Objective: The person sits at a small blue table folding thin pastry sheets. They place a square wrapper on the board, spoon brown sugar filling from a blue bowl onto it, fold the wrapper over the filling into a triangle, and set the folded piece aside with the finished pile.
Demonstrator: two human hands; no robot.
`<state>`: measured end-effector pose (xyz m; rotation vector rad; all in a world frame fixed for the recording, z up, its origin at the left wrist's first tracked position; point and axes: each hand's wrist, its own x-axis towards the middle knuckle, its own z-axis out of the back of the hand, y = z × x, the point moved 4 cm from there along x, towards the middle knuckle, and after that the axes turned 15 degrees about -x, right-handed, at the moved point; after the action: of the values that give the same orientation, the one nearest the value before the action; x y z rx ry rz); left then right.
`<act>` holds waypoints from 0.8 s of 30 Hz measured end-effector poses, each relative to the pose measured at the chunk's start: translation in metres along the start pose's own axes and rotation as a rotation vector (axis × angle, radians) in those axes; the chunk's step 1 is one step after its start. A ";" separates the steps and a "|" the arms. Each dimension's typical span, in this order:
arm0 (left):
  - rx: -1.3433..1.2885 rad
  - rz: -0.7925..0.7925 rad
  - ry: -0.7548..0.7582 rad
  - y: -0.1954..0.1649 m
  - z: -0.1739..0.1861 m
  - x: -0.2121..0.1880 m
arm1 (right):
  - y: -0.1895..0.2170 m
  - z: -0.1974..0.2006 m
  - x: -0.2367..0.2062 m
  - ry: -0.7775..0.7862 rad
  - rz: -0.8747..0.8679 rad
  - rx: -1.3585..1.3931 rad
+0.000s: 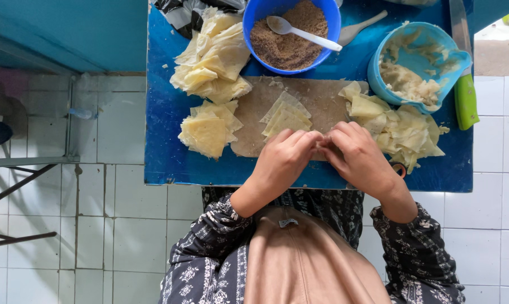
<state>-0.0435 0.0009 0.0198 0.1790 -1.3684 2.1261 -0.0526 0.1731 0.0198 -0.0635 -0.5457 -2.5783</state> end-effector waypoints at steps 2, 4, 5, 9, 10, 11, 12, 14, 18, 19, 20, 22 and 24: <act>0.067 -0.003 0.018 0.001 -0.003 0.001 | -0.002 0.001 0.000 -0.009 -0.016 0.036; 0.143 -0.020 0.033 0.001 -0.004 0.000 | -0.003 0.002 -0.002 -0.026 -0.055 0.098; 0.154 -0.034 0.038 0.000 -0.004 -0.001 | -0.004 0.004 -0.006 -0.046 -0.113 0.117; 0.157 -0.033 0.040 0.002 -0.003 0.000 | 0.000 0.013 -0.018 -0.196 -0.110 0.084; 0.141 -0.022 0.045 0.003 -0.003 0.000 | 0.003 0.015 -0.020 -0.253 -0.060 0.048; 0.113 -0.011 0.040 0.003 -0.004 0.001 | 0.006 0.012 -0.019 -0.241 -0.013 0.027; 0.084 -0.004 0.038 0.004 -0.004 0.002 | 0.008 0.009 -0.017 -0.231 0.032 0.003; 0.070 0.014 0.052 0.004 -0.005 0.006 | 0.009 0.006 -0.012 -0.213 0.065 -0.055; 0.112 0.040 -0.023 0.002 0.002 0.005 | 0.009 0.002 -0.005 -0.147 0.046 -0.127; 0.113 0.033 -0.067 -0.001 0.005 0.003 | 0.009 0.002 -0.005 -0.128 0.038 -0.133; 0.102 0.035 -0.090 -0.004 0.007 -0.001 | 0.009 0.002 -0.006 -0.096 0.041 -0.112; 0.079 0.030 -0.135 -0.007 0.011 -0.007 | 0.009 0.003 -0.008 -0.037 0.044 -0.074; 0.048 -0.002 -0.071 -0.009 0.006 -0.010 | 0.010 0.003 -0.012 -0.010 0.030 -0.071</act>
<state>-0.0317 -0.0056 0.0260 0.2768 -1.3573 2.1705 -0.0376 0.1715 0.0243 -0.1077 -0.4529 -2.5692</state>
